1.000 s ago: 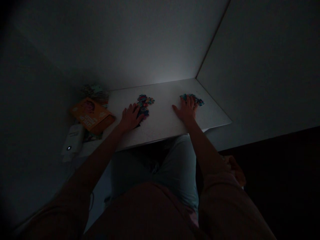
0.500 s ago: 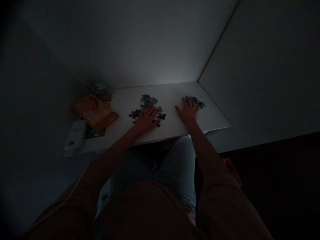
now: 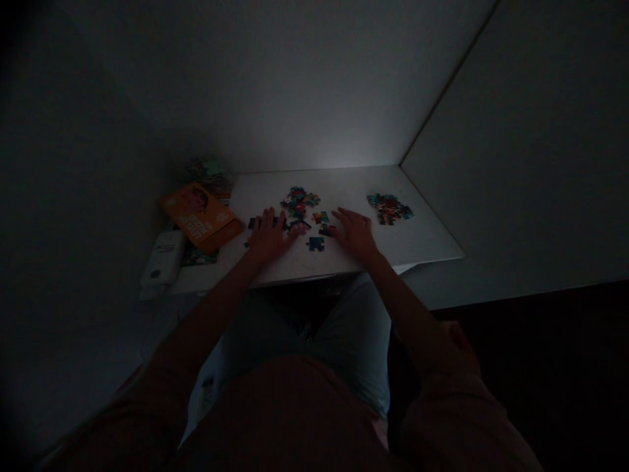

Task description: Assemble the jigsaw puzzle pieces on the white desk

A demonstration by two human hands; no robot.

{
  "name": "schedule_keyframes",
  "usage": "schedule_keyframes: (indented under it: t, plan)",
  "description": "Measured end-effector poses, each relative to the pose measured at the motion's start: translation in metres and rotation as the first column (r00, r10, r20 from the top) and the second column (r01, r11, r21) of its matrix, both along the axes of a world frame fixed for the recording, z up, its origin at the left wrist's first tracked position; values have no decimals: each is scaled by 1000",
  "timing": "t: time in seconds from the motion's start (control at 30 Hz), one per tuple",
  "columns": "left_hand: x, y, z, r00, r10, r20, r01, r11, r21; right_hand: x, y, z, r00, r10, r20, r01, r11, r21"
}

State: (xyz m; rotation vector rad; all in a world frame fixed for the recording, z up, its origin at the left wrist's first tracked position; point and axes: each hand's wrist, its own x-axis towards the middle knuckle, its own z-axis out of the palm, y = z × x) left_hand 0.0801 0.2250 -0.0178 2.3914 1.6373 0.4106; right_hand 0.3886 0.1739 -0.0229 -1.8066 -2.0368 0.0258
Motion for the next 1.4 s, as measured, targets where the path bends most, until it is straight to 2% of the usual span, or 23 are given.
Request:
schedule_keyframes:
  t: [0.07, 0.17, 0.3, 0.43, 0.5, 0.63, 0.7, 0.8, 0.93, 1.07, 1.2, 1.33, 1.4]
  plan:
    - [2, 9, 2, 1000, 18, -11, -18, 1000, -15, -29, -4, 1, 993, 115, -5, -115, 993, -17]
    - [2, 23, 5, 998, 51, -46, -53, 998, -34, -55, -1, -2, 988, 152, -13, -152, 987, -43]
    - [-1, 31, 6, 993, 119, -1, -119, 993, -12, -48, 8, -6, 993, 113, 31, -110, 990, -83]
    - [-3, 23, 7, 977, 187, 100, -197, 975, 101, -29, 3, -4, 995, 65, 70, -60, 995, -79]
    - [-5, 15, 7, 980, 170, 107, -184, 973, 140, -29, -1, -2, 991, 105, 80, -100, 993, -66]
    - [-8, -1, 6, 987, 141, 76, -149, 981, 127, -48, 1, 0, 958, 267, 100, -258, 962, -93]
    - [-8, -6, 7, 989, 138, 47, -143, 983, 116, -59, 6, -1, 952, 289, 104, -277, 954, -117]
    - [-7, -8, 12, 992, 121, -45, -117, 990, 73, -64, 14, -6, 968, 223, 111, -209, 970, -124]
    - [-2, -8, 16, 983, 110, -145, -105, 994, 39, -54, 13, -12, 991, 66, 121, -55, 994, -90]
    - [1, -6, 15, 971, 197, -133, -196, 980, 25, -45, 11, -11, 995, 2, 104, 2, 999, -47]
    - [1, -6, 13, 972, 207, -110, -203, 978, 46, -60, 32, -3, 993, 58, 103, -54, 998, -44]
    - [0, -7, 11, 980, 175, -95, -169, 983, 71, -91, 74, 4, 988, 102, 112, -97, 994, -53]
    - [-1, -6, 10, 982, 166, -93, -160, 985, 65, -104, 97, 5, 978, 167, 128, -158, 985, -75]
